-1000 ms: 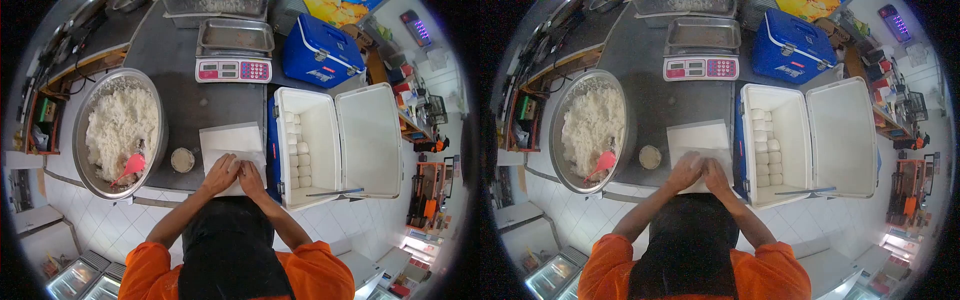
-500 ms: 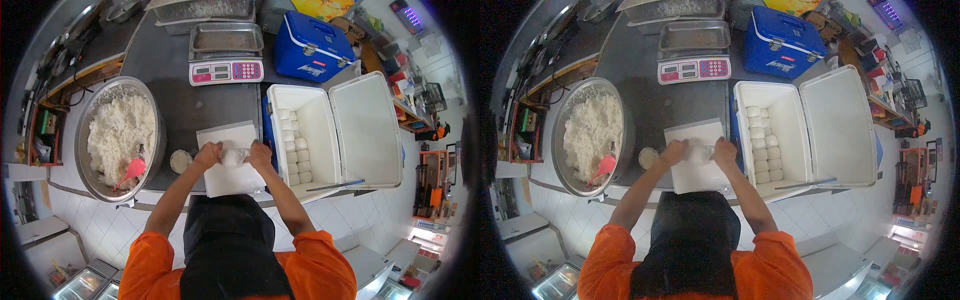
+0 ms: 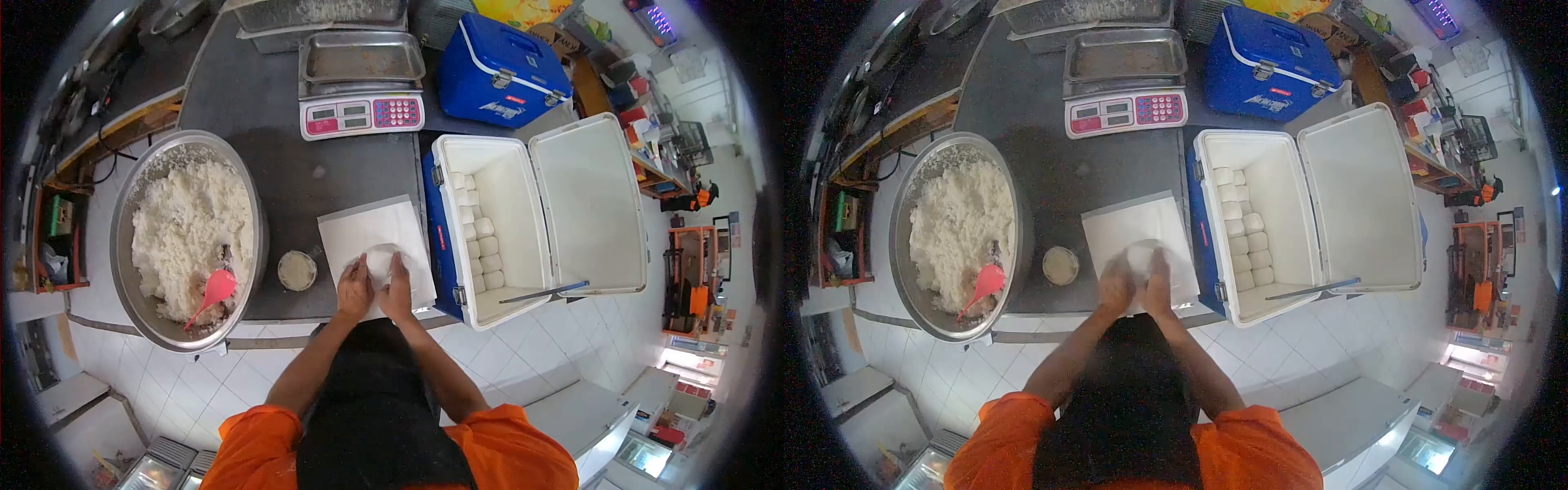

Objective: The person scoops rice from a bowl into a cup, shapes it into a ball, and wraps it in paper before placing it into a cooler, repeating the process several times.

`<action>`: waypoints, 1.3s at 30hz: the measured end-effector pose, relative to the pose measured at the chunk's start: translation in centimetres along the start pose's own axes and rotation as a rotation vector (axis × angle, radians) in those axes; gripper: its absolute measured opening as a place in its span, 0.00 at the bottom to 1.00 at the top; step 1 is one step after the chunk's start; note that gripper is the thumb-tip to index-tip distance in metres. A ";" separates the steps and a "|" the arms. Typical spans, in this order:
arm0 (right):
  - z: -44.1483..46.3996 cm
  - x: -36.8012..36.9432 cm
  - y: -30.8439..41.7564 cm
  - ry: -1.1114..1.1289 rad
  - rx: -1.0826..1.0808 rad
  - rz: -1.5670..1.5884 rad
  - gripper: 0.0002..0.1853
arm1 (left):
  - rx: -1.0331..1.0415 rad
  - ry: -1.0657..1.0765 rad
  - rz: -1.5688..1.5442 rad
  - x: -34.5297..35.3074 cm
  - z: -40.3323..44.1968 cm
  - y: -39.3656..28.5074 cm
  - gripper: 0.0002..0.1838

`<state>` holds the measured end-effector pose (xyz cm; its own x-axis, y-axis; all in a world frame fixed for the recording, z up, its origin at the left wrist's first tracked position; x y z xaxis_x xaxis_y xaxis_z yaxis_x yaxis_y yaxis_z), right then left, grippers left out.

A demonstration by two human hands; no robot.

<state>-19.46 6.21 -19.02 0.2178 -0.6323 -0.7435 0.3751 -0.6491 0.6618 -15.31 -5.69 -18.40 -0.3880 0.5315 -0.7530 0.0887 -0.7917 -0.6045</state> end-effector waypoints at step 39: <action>9.6 -25.5 -5.4 0.213 -0.145 0.125 0.32 | -1.148 0.214 -1.557 9.8 11.4 -20.2 0.14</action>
<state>-35.73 21.79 -2.74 0.4488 -0.5906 -0.6707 0.4554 -0.4946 0.7403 -31.38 12.10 -10.62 -0.6138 0.5539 0.5626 0.3286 0.8272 -0.4559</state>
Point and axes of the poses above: each hand's wrist, its own z-axis towards the middle knuckle, its own x-axis out of the palm, y = z × x, the point moved 5 cm from there along z, towards the middle knuckle, and after that the axes turned 3 degrees about -x, right-handed, at the moved point
